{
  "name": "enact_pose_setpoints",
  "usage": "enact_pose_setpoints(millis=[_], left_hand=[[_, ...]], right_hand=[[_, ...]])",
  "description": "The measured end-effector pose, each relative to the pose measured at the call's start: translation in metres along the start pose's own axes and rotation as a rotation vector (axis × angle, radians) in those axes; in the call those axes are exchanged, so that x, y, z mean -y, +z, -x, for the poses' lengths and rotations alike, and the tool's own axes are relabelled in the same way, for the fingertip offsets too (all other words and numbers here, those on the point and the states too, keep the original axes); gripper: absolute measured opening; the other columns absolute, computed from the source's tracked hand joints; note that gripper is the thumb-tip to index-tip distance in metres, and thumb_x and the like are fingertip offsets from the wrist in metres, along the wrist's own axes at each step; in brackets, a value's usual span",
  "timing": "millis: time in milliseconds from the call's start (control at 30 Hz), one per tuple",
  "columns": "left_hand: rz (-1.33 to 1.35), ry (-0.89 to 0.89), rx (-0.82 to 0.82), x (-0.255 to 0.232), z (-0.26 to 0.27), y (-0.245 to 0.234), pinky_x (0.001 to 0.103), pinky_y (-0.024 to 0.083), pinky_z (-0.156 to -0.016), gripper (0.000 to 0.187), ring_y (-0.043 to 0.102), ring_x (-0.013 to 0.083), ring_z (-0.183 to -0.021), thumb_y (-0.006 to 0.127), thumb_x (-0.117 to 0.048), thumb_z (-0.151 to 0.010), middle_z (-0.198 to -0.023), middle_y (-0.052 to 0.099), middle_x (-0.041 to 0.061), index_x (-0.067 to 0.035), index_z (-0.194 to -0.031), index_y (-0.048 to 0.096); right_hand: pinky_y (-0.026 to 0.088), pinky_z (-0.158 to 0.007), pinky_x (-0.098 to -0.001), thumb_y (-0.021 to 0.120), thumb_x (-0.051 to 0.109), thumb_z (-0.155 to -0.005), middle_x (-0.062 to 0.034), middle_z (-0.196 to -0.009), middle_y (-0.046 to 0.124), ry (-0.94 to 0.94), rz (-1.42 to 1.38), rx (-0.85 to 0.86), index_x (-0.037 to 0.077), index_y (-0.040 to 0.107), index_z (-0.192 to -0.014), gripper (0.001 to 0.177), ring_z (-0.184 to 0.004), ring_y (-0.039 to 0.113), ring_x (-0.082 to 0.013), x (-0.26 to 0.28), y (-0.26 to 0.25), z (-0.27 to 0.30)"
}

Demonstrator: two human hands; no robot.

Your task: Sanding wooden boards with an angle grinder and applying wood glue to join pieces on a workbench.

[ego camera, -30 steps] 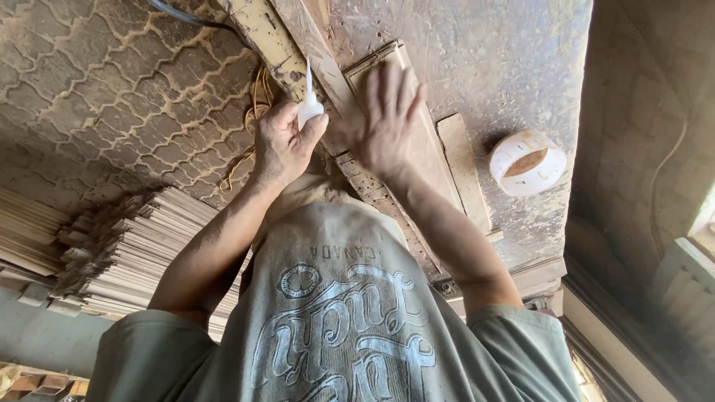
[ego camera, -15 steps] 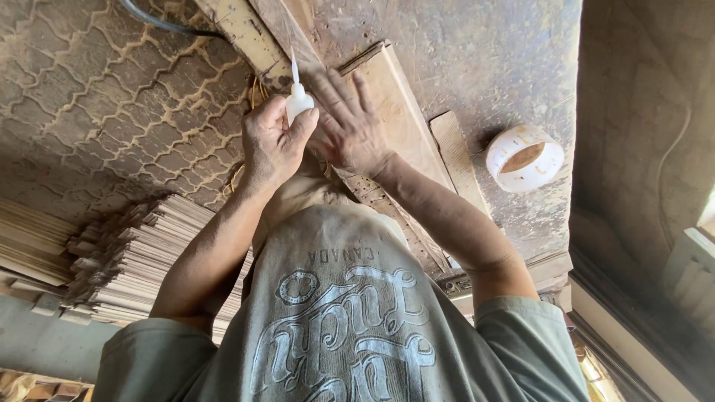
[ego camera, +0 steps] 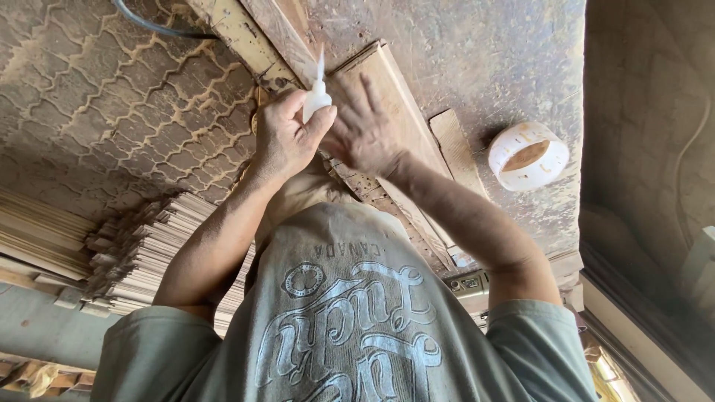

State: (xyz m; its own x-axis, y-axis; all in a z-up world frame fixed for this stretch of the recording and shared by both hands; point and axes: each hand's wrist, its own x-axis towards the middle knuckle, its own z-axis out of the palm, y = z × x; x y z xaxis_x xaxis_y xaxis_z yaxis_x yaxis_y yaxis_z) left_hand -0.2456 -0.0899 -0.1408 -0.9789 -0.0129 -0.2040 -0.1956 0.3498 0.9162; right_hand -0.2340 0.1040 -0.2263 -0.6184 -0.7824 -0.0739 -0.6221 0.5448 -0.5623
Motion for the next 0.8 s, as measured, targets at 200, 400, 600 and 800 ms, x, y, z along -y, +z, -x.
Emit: enact_pose_setpoints(millis=[200,400,600,800], left_hand=[[-0.044,-0.183,0.272,0.029,-0.005,0.026,0.030,0.040,-0.044,0.039,0.047,0.0164,-0.044,0.067,-0.017,-0.100,-0.050,0.048,0.009,-0.001,-0.066,0.055],[-0.033,-0.384,0.291,0.001,-0.021,0.029,0.040,0.040,-0.050,0.049,0.048,0.0194,-0.053,0.068,-0.036,-0.089,-0.047,0.040,0.012,-0.003,-0.058,0.049],[-0.074,-0.443,0.340,0.000,-0.019,0.029,0.039,0.037,-0.051,0.050,0.048,0.0216,-0.055,0.066,-0.043,-0.088,-0.050,0.038,0.011,-0.003,-0.061,0.050],[-0.103,-0.440,0.381,-0.004,-0.013,0.032,0.035,0.038,-0.049,0.047,0.045,0.0207,-0.052,0.064,-0.041,-0.090,-0.051,0.035,0.006,-0.004,-0.062,0.055]], right_hand=[[0.016,-0.124,-0.0621,0.071,0.061,-0.093,-0.0194,-0.161,0.040,0.149,0.151,-0.142,0.014,0.053,-0.151,0.078,-0.151,0.033,-0.0396,0.004,0.030,0.084],[0.013,-0.126,-0.0585,0.080,0.050,-0.087,-0.0158,-0.169,0.027,0.271,0.080,0.014,0.026,0.044,-0.160,0.085,-0.155,0.022,-0.0380,0.010,0.022,0.137],[0.013,-0.126,-0.0583,0.083,0.048,-0.085,-0.0158,-0.168,0.028,0.323,0.047,-0.043,0.027,0.044,-0.160,0.087,-0.155,0.022,-0.0389,0.016,0.029,0.133],[0.010,-0.127,-0.0558,0.085,0.045,-0.084,-0.0141,-0.168,0.030,0.343,0.032,-0.100,0.027,0.049,-0.157,0.083,-0.156,0.022,-0.0370,0.017,0.030,0.133]])
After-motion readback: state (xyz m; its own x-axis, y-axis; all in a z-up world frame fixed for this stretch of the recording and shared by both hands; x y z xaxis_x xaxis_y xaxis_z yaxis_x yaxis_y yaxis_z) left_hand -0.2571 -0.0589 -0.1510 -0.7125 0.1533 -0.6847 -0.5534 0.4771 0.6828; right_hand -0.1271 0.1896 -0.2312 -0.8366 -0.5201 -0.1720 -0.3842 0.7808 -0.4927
